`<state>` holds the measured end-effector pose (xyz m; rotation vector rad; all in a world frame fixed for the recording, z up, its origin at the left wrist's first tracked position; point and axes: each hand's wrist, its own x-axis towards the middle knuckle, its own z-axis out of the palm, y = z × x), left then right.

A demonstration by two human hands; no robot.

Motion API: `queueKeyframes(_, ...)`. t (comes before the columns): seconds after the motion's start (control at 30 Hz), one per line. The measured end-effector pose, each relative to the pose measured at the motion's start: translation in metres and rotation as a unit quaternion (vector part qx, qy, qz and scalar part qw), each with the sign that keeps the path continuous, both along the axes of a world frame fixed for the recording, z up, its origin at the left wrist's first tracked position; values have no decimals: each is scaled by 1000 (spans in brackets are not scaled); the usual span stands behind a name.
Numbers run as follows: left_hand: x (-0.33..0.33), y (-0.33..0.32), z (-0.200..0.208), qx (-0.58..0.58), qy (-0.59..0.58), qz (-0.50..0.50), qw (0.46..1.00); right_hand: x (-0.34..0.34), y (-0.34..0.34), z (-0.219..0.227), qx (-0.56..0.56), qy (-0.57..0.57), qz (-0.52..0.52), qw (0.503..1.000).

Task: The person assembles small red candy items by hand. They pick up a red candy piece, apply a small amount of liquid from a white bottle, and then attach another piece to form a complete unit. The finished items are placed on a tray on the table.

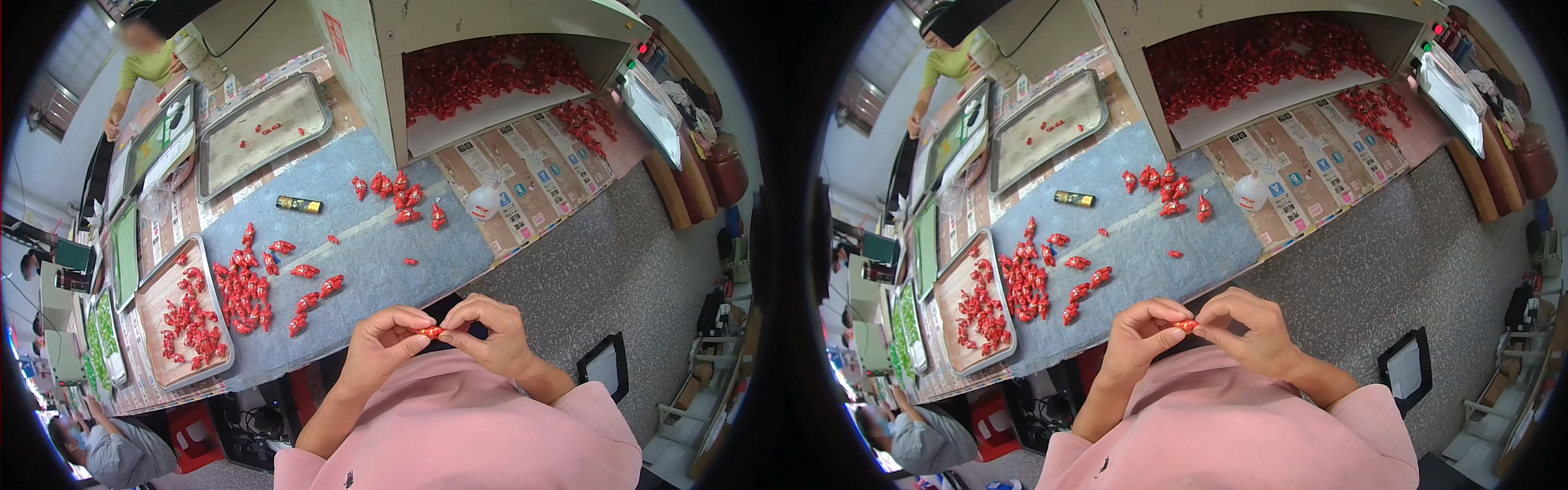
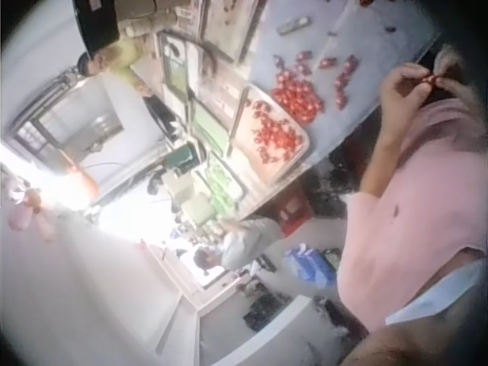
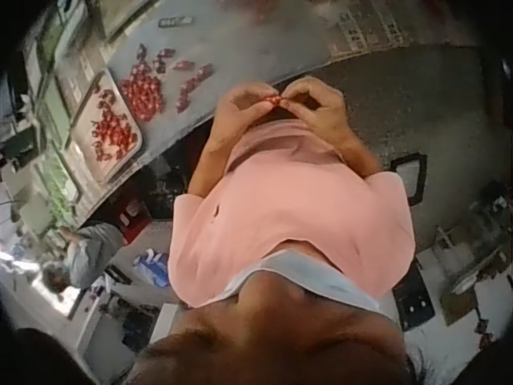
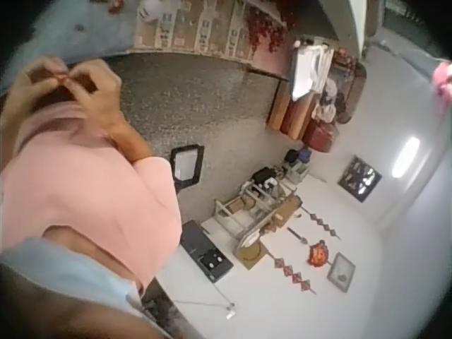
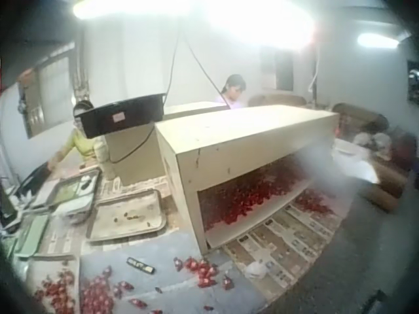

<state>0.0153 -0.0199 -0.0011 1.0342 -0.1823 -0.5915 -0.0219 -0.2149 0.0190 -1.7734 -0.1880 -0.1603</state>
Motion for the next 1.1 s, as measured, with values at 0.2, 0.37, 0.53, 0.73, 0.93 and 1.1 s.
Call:
queueKeyframes(0.2,1,2,0,-19,-14,1,1000,3,2,1,-27,-38,5,999)
queueKeyframes(0.37,1,5,0,-12,-31,-2,999,2,2,1,-57,-45,9,997)
queueKeyframes(0.53,0,5,1,3,-47,8,999,0,3,-4,-52,-57,9,997)
queueKeyframes(0.73,-3,7,-2,36,-85,32,995,-2,9,-5,-71,-125,-4,990)
queueKeyframes(0.93,-4,9,0,43,-81,43,995,3,10,-7,-39,-95,-2,995)
queueKeyframes(1.1,-3,8,2,31,-32,30,999,1,6,-6,1,4,16,1000)
